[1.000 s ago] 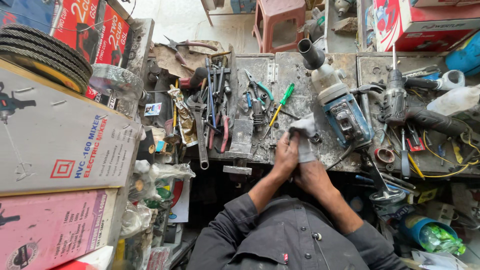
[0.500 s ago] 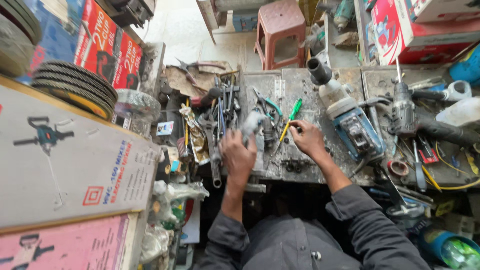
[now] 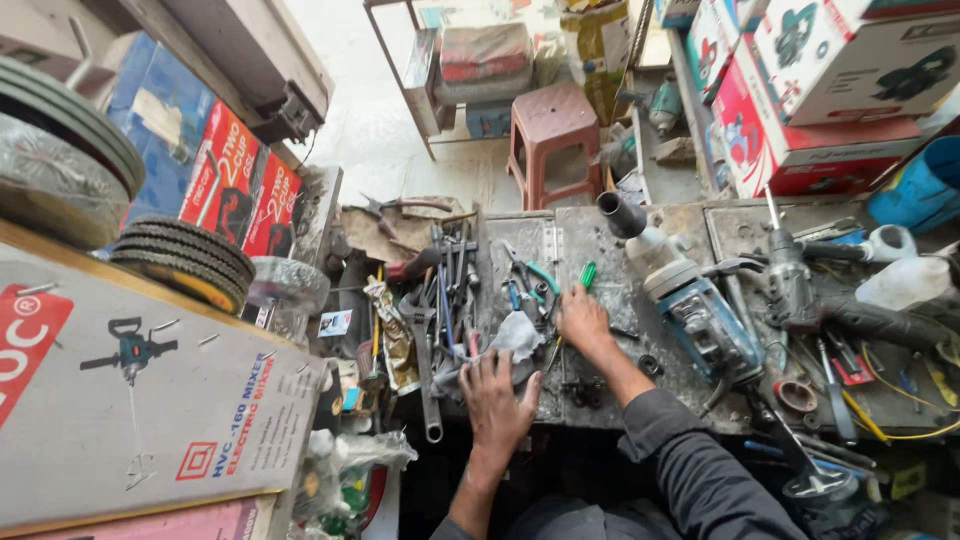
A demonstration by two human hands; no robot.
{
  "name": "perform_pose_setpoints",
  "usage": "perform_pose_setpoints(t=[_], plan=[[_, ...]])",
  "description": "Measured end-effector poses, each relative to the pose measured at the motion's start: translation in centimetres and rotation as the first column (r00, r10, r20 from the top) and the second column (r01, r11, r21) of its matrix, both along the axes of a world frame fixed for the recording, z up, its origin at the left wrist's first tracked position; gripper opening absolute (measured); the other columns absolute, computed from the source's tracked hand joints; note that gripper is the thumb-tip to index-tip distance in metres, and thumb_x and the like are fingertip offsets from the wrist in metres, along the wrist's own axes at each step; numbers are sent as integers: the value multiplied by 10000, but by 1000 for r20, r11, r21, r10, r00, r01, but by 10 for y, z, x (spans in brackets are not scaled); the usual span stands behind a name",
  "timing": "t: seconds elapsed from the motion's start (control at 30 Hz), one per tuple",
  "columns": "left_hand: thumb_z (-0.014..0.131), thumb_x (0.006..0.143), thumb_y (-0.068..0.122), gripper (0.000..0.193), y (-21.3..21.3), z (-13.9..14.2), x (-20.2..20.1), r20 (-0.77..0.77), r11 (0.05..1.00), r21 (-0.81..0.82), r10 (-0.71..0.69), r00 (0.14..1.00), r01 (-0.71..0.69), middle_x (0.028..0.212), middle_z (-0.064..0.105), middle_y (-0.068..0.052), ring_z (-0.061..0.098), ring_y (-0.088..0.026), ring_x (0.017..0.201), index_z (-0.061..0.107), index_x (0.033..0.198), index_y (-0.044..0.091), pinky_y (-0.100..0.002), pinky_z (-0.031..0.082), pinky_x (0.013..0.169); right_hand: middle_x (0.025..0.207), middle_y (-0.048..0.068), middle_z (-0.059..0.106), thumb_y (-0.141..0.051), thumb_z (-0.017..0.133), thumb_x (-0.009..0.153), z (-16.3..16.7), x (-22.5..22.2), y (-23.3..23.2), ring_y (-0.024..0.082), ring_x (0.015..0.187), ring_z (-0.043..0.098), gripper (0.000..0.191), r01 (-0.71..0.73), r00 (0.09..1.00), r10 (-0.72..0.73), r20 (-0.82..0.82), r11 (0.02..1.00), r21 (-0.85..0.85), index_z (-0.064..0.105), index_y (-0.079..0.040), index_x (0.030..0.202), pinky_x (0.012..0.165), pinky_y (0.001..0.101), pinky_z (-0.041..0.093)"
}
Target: The person works at a cluttered repair workbench on a blue power drill, handling small screws and components, wiping parts with a cloth, and fitting pieces onto the tool by hand. They reposition the drill and continue attaching and tightening small parts throughout the episode.
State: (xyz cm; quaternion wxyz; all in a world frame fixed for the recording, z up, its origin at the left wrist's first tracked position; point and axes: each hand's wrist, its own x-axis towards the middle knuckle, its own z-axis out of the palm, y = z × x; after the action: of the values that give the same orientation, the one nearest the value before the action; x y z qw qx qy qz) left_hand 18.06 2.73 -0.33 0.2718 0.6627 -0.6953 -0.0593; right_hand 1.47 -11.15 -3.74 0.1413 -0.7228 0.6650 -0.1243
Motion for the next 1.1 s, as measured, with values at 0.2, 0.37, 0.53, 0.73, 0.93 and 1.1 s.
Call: perform_pose_setpoints(t=[0.2, 0.37, 0.53, 0.73, 0.93, 1.1], plan=[[744, 836, 432, 525, -6, 3, 2, 4, 999, -19, 43, 999, -43, 1243, 597, -158, 505, -360, 1266, 659, 1174, 39, -546, 314, 1091, 1187, 178, 567, -247, 769, 795, 18, 3, -1, 401, 1047, 648, 454, -66, 998, 67, -12, 997, 28, 595, -69, 1173, 875, 519, 545], [737, 838, 419, 526, -4, -1, 9, 1, 996, -8, 94, 996, -94, 1261, 600, -164, 539, -344, 1202, 666, 1188, 32, -514, 341, 1073, 1027, 160, 638, -110, 722, 771, 13, 4, 2, 368, 994, 671, 231, -150, 983, 165, 81, 975, -165, 619, -52, 971, 844, 483, 562], [737, 835, 424, 519, -7, -5, 13, 0, 992, 15, 124, 992, -124, 1235, 614, -154, 563, -330, 1183, 681, 1183, 43, -497, 358, 1066, 951, 155, 664, -50, 664, 847, 10, 2, 7, 387, 913, 674, 91, -127, 937, 218, 273, 940, -316, 634, -61, 933, 801, 489, 552], [735, 837, 419, 485, -7, -7, 18, 48, 992, -32, 127, 991, -125, 1182, 638, -144, 593, -338, 1127, 692, 1155, 54, -495, 399, 1026, 979, 134, 686, -74, 698, 837, 26, -12, 52, 367, 876, 693, 141, -107, 787, 248, 565, 957, -270, 675, -71, 976, 735, 454, 553], [752, 829, 392, 448, -7, -11, 24, 115, 987, -109, 127, 985, -114, 1146, 657, -162, 601, -358, 1099, 711, 1099, 37, -485, 414, 1020, 940, 65, 699, -52, 754, 854, 46, -92, 145, 221, 871, 727, 90, -339, 558, 357, 749, 922, -186, 712, -68, 932, 753, 341, 577], [770, 859, 366, 415, -4, -1, 22, 163, 972, -191, 172, 972, -140, 1148, 672, -159, 613, -357, 1097, 711, 1109, 40, -503, 418, 1041, 1033, 32, 701, -9, 734, 862, 32, -192, 187, 105, 923, 675, 166, -46, 499, 80, 863, 997, -66, 736, -57, 1022, 787, 258, 552]])
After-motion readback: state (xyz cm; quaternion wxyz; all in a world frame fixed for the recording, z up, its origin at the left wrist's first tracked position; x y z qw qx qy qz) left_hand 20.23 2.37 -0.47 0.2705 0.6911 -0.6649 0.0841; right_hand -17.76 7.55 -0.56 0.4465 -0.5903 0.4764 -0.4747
